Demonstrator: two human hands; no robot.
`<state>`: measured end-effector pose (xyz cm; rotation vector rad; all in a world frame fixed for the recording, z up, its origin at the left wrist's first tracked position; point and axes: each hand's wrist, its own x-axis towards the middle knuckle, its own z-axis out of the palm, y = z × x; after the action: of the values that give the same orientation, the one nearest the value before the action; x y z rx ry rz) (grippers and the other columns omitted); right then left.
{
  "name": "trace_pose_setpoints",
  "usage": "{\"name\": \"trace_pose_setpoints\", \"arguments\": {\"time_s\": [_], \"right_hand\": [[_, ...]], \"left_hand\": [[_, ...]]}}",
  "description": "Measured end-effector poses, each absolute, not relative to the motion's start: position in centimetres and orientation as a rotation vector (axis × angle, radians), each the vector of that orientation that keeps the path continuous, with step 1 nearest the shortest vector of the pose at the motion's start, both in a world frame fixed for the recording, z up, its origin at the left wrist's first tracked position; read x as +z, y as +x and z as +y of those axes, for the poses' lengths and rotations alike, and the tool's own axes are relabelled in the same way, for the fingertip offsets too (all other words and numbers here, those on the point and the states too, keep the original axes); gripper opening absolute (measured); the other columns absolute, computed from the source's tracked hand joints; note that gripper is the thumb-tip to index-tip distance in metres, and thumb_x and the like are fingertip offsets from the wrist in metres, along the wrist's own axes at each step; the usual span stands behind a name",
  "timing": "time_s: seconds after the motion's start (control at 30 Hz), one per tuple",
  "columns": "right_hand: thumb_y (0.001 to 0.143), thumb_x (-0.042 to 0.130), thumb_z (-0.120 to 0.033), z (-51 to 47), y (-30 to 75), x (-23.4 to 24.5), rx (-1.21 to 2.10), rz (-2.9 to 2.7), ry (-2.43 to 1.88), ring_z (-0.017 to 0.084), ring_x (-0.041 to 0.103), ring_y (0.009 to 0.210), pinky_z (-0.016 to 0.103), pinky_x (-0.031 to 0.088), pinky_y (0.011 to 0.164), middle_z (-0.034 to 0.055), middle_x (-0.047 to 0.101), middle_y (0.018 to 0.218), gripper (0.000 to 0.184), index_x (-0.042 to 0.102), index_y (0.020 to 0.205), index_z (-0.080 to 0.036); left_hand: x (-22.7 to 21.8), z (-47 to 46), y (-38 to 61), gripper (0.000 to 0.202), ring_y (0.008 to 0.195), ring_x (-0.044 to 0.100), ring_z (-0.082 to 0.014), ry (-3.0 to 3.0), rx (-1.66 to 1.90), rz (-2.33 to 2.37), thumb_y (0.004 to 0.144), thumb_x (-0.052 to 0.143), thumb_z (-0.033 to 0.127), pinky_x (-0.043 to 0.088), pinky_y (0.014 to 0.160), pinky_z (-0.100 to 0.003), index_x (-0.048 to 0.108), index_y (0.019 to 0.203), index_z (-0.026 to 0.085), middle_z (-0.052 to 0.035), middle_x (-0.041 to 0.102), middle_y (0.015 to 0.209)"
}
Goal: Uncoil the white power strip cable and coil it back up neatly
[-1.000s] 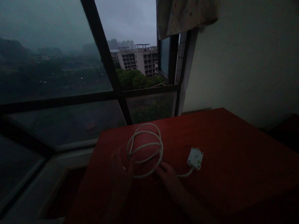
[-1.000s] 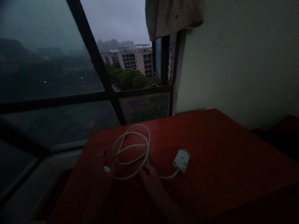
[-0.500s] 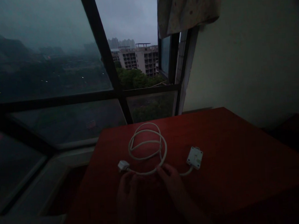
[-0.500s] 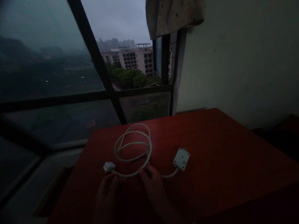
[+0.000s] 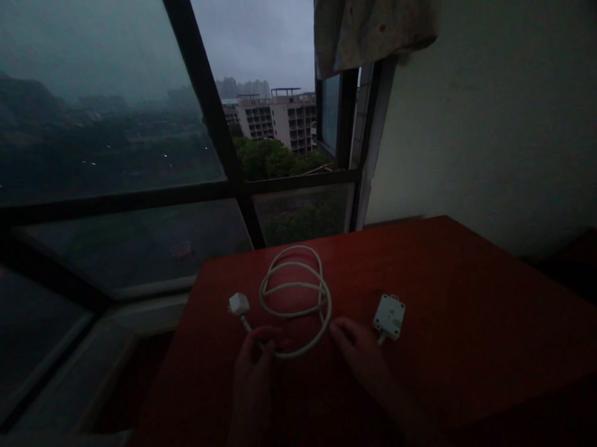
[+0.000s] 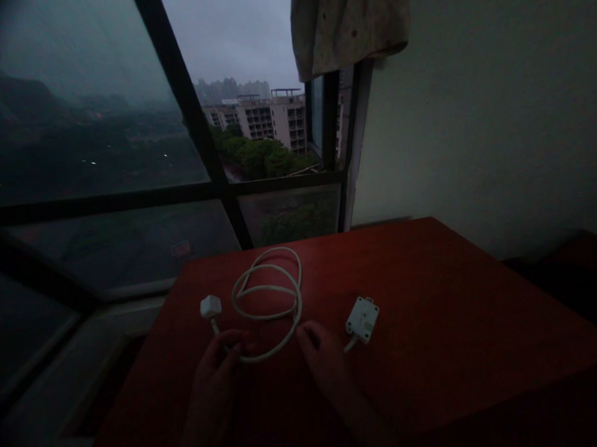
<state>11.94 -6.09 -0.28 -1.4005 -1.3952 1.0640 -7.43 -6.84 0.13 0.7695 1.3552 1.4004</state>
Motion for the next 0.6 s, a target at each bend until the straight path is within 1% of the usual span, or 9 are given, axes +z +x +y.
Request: {"name": "trace_pose_setpoints", "arguments": {"time_s": [0.1,0.2,0.3,0.37,0.4,0.43,0.5,0.57,0.6], "right_hand": [[0.087,0.046,-0.048,-3.1,13.9,0.3,0.869,-1.293,-1.479,0.024,0.062,0.092,0.035,0.046,0.083,0.0094,0.068,0.100,0.038,0.063,0.100,-0.017],[0.085,0.050,-0.048,-0.3,14.1,1.0,0.889,-1.325,-1.417,0.023,0.059,0.103,0.035,0.044,0.089,0.0107,0.064,0.114,0.042,0.060,0.113,-0.018],[0.085,0.051,-0.046,1.4,13.2,1.8,1.064,-1.437,-1.274,0.021,0.061,0.097,0.033,0.046,0.084,0.0081,0.066,0.108,0.040,0.059,0.113,-0.019],[0.083,0.056,-0.042,2.0,12.5,2.3,1.123,-1.536,-1.209,0.019,0.062,0.086,0.031,0.048,0.076,0.0050,0.067,0.095,0.035,0.060,0.108,-0.018],[0.081,0.058,-0.039,2.1,12.3,2.5,1.113,-1.577,-1.205,0.018,0.060,0.079,0.029,0.047,0.072,0.0034,0.066,0.089,0.031,0.061,0.102,-0.017],[0.079,0.060,-0.036,2.1,12.2,2.7,1.077,-1.605,-1.216,0.016,0.059,0.074,0.028,0.046,0.068,0.0018,0.065,0.083,0.025,0.061,0.096,-0.017],[0.078,0.060,-0.029,1.8,12.0,3.0,0.978,-1.626,-1.232,0.014,0.055,0.068,0.026,0.044,0.064,-0.0005,0.061,0.075,0.013,0.060,0.084,-0.017],[0.080,0.057,-0.024,1.1,11.8,3.2,0.926,-1.628,-1.193,0.014,0.055,0.069,0.024,0.043,0.064,-0.0007,0.061,0.076,0.006,0.059,0.081,-0.018],[0.081,0.055,-0.022,0.5,11.7,3.3,0.917,-1.636,-1.168,0.014,0.056,0.071,0.024,0.044,0.066,-0.0002,0.062,0.078,0.006,0.059,0.082,-0.018]], "left_hand": [[0.4,-6.2,-7.7,0.030,0.067,0.063,-0.0125,0.776,1.426,1.340,0.066,0.073,0.031,0.048,0.062,-0.021,0.061,0.091,0.019,-0.0001,0.066,0.084],[0.8,-5.6,-7.4,0.040,0.061,0.059,-0.0098,0.840,1.490,1.285,0.070,0.070,0.029,0.046,0.059,-0.021,0.058,0.107,0.022,-0.0003,0.066,0.088],[1.4,-5.1,-7.2,0.066,0.057,0.056,-0.0086,0.904,1.560,1.261,0.073,0.067,0.028,0.046,0.058,-0.022,0.039,0.133,0.030,-0.0009,0.067,0.094],[1.6,-4.7,-7.4,0.078,0.054,0.056,-0.0090,0.893,1.593,1.256,0.073,0.067,0.028,0.046,0.056,-0.023,0.028,0.140,0.032,-0.0015,0.068,0.096],[1.6,-4.6,-7.7,0.077,0.054,0.057,-0.0092,0.880,1.595,1.263,0.072,0.068,0.027,0.046,0.056,-0.023,0.030,0.139,0.030,-0.0010,0.069,0.092],[1.4,-4.4,-7.9,0.071,0.054,0.057,-0.0094,0.856,1.593,1.276,0.070,0.069,0.026,0.046,0.056,-0.022,0.039,0.134,0.027,-0.0001,0.069,0.086],[1.0,-4.2,-8.4,0.049,0.059,0.059,-0.0096,0.764,1.584,1.304,0.065,0.072,0.023,0.047,0.058,-0.020,0.057,0.112,0.021,0.0015,0.068,0.076],[0.4,-4.1,-8.6,0.033,0.066,0.062,-0.0108,0.623,1.569,1.265,0.059,0.074,0.017,0.049,0.063,-0.019,0.063,0.091,0.018,0.0009,0.068,0.077],[0.1,-4.1,-8.6,0.029,0.070,0.064,-0.0120,0.547,1.560,1.217,0.058,0.074,0.015,0.050,0.066,-0.021,0.063,0.085,0.018,0.0002,0.069,0.079]]}}
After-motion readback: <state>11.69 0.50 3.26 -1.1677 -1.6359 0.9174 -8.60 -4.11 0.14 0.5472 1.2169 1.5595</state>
